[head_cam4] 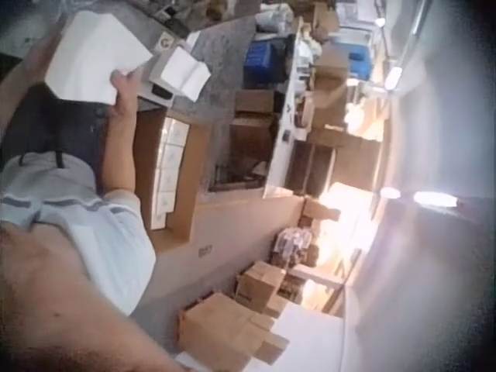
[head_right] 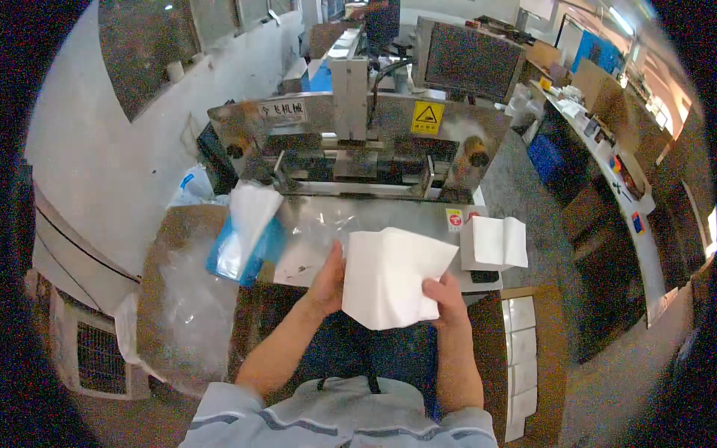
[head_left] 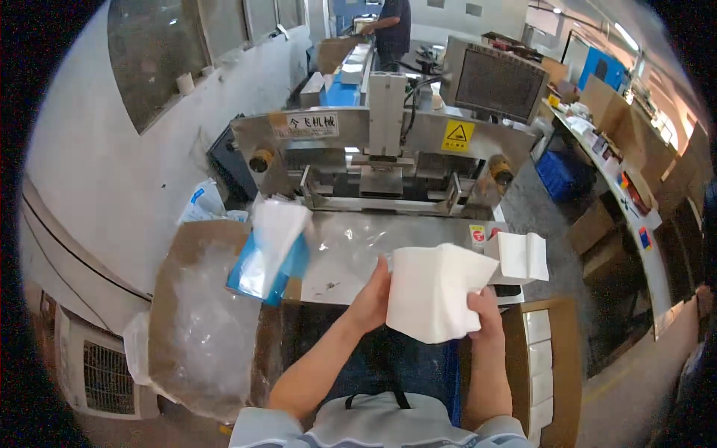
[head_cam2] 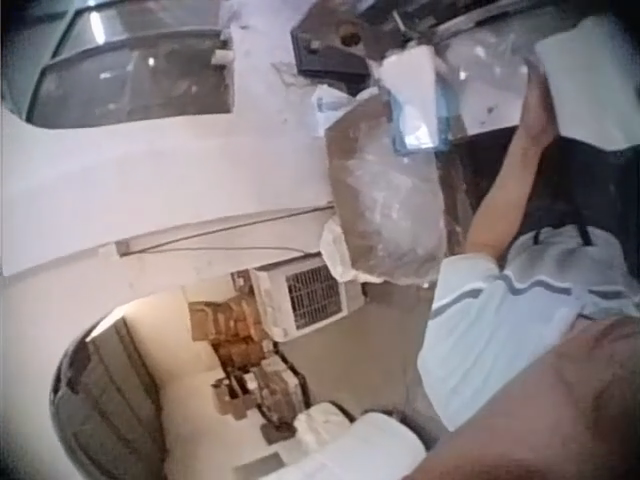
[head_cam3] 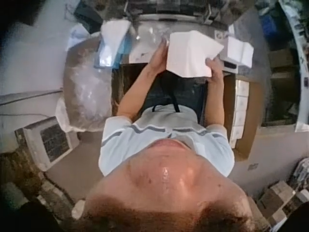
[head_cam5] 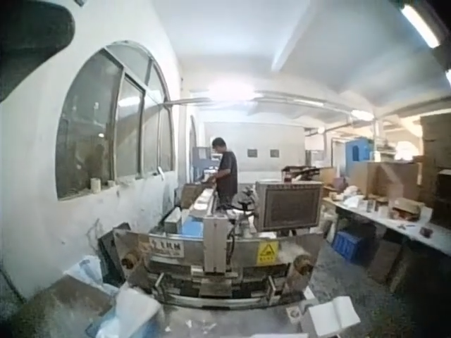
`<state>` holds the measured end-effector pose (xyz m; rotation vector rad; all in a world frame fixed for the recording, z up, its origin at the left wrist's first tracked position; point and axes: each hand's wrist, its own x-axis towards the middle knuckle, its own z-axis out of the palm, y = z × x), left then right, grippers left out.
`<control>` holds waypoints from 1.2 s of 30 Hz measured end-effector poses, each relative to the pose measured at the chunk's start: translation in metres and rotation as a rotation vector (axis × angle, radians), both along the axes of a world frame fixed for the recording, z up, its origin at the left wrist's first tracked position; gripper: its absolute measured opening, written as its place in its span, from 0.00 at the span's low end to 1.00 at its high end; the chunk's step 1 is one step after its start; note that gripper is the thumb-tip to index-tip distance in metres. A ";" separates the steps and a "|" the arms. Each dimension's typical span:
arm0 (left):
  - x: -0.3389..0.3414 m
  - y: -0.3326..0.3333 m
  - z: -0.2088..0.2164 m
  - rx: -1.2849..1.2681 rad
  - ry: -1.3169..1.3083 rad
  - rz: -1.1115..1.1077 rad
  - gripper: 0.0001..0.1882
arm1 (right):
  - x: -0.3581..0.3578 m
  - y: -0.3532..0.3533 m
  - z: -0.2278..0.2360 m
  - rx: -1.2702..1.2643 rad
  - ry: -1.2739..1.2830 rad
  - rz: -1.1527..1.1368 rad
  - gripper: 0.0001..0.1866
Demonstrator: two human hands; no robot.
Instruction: Wrapping small white boxes in plastic film using a heat-sealing machine and packing them into shipping cartons.
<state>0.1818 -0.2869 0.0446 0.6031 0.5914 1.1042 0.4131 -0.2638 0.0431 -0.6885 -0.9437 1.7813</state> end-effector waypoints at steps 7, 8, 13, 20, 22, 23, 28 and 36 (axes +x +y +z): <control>-0.012 0.003 -0.025 0.211 0.103 -0.005 0.47 | -0.012 0.002 0.005 0.095 -0.220 -0.013 0.35; -0.013 0.002 -0.026 0.252 0.190 0.032 0.46 | -0.013 0.003 0.007 0.098 -0.225 -0.004 0.35; -0.017 0.003 0.004 0.240 0.474 0.119 0.46 | -0.020 0.016 0.013 0.148 -0.328 0.021 0.39; -0.060 0.036 -0.004 0.164 0.504 0.207 0.45 | -0.055 0.051 0.001 0.298 -0.433 0.156 0.59; -0.086 0.046 0.003 0.127 0.520 0.211 0.47 | -0.081 0.065 0.016 0.202 -0.472 0.195 0.59; -0.097 0.049 0.012 0.151 0.589 0.244 0.47 | -0.091 0.071 0.022 0.247 -0.510 0.201 0.59; -0.160 0.067 0.097 0.111 0.661 0.421 0.41 | -0.150 0.098 0.112 0.187 -0.263 0.158 0.57; -0.245 0.112 0.211 -0.082 0.327 0.539 0.36 | -0.300 0.121 0.234 0.204 -0.176 -0.090 0.63</control>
